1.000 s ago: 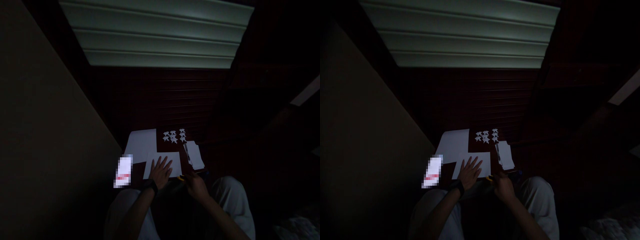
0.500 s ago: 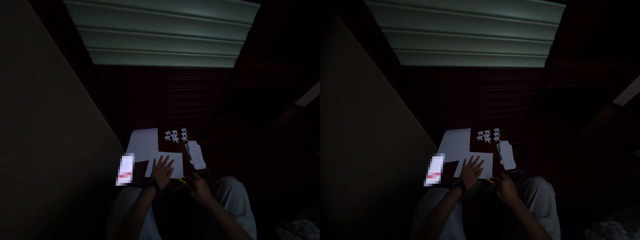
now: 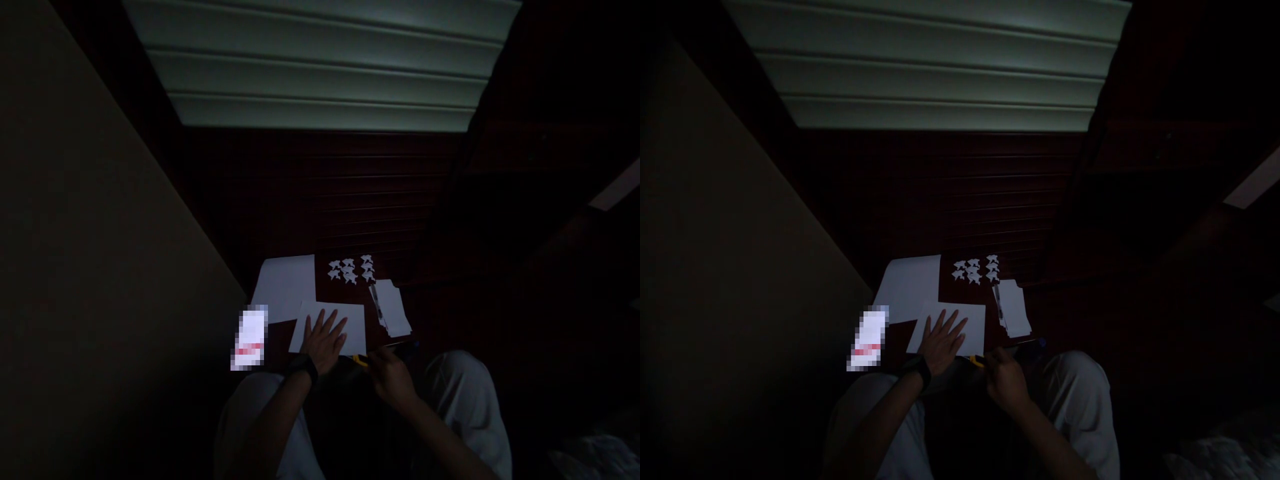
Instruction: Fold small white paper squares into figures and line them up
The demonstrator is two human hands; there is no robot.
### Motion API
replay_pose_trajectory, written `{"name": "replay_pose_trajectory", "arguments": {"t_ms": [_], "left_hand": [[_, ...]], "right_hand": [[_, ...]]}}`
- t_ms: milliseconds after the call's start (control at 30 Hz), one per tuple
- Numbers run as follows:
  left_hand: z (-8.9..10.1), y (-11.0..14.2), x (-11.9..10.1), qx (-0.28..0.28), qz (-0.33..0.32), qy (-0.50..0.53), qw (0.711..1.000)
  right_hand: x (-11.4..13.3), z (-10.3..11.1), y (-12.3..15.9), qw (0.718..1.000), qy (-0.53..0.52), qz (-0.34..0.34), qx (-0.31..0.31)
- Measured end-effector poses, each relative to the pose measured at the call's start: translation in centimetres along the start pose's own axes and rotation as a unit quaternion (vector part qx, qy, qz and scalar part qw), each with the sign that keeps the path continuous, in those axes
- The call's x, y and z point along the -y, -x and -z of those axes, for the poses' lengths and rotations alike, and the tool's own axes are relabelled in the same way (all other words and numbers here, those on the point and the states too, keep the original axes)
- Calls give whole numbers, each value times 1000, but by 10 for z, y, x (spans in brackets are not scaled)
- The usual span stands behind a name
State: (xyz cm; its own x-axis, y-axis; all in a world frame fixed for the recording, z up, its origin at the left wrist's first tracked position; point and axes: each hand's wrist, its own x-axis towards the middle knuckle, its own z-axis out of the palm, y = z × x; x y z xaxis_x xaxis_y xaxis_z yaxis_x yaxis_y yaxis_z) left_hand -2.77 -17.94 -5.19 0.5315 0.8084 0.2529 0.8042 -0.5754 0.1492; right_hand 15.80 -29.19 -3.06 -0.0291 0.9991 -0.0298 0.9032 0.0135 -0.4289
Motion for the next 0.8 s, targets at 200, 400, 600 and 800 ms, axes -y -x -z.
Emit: {"name": "replay_pose_trajectory", "arguments": {"t_ms": [200, 400, 600, 800], "left_hand": [[-2, 1, 0, 2, 2, 2, 1000], [-8, 3, -9, -28, 56, 0, 998], [-1, -2, 19, -34, 40, -5, 999], [-4, 3, 24, -24, 35, -12, 999]], "right_hand": [[-3, 1, 1, 1000, 2, 22, -6], [-18, 5, -11, 999, 2, 20, -25], [-28, 6, -17, 999, -17, 23, -26], [-15, 8, -15, 999, -19, 32, -25]]}}
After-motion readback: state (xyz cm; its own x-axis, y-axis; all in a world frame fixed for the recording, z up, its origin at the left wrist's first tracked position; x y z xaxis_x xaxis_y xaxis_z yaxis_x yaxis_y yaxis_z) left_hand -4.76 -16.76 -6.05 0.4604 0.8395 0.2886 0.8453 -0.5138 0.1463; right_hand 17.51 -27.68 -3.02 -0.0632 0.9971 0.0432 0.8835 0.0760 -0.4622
